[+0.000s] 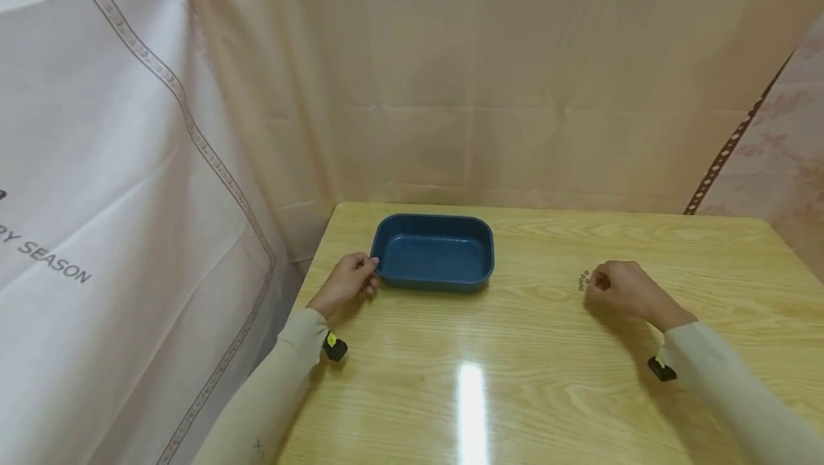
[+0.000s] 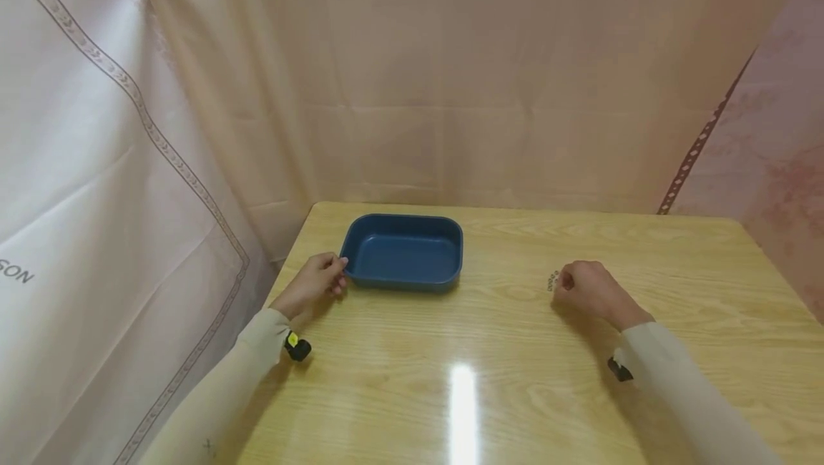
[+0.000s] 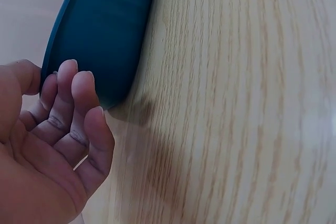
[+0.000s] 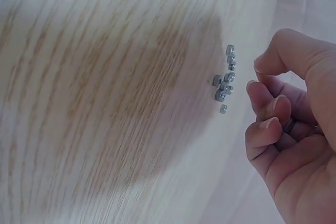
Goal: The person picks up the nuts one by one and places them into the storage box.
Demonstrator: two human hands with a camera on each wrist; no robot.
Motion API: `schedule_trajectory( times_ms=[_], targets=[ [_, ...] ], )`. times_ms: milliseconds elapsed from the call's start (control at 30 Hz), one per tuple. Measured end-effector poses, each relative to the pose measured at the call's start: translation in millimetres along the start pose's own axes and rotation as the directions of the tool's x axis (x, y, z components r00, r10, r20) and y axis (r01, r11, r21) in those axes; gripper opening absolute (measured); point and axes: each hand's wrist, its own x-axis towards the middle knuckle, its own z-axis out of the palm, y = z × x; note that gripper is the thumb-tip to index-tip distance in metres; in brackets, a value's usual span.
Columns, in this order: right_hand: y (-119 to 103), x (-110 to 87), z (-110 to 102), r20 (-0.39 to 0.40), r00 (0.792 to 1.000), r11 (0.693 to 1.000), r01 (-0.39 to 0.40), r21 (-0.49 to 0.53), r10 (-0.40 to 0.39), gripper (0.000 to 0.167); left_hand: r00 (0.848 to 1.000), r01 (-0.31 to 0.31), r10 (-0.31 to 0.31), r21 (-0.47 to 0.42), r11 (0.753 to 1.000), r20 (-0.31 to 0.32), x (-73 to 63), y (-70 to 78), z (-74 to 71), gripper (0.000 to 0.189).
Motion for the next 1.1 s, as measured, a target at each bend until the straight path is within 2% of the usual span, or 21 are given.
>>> schedule_trajectory(
  times_ms=[133,267,500,867,1100],
  targets=[
    [-7.3,-2.7,-1.1,-0.038,0.999,0.998,-0.024,0.055,0.026,0.009,1.000,0.002,-0.002,0.005,1.000,0.005,-1.4,0.2,-0.5,0.031],
    [-16.0,-3.6,-2.5,-0.042,0.998,0.994,-0.046,0.097,0.050,0.011,1.000,0.003,-0.003,0.003,1.000,0.013,-3.7,0.2,-0.5,0.032],
    [-21.0,-1.4,-5.0,-0.066,0.996,0.996,-0.050,0.072,0.054,0.012,1.000,-0.007,0.007,-0.007,1.000,0.011,-3.7,-1.1,-0.6,0.033],
    [-16.2,-2.1,-3.1,-0.060,0.997,0.994,-0.050,0.094,0.056,0.010,1.000,-0.002,0.002,-0.020,1.000,0.023,-6.5,-2.8,0.5,0.033],
    [-14.7,-1.1,-1.3,-0.094,0.995,0.996,-0.013,0.084,0.021,0.006,0.999,-0.010,0.011,-0.036,0.999,0.042,-7.0,-2.0,1.0,0.033]
  ],
)
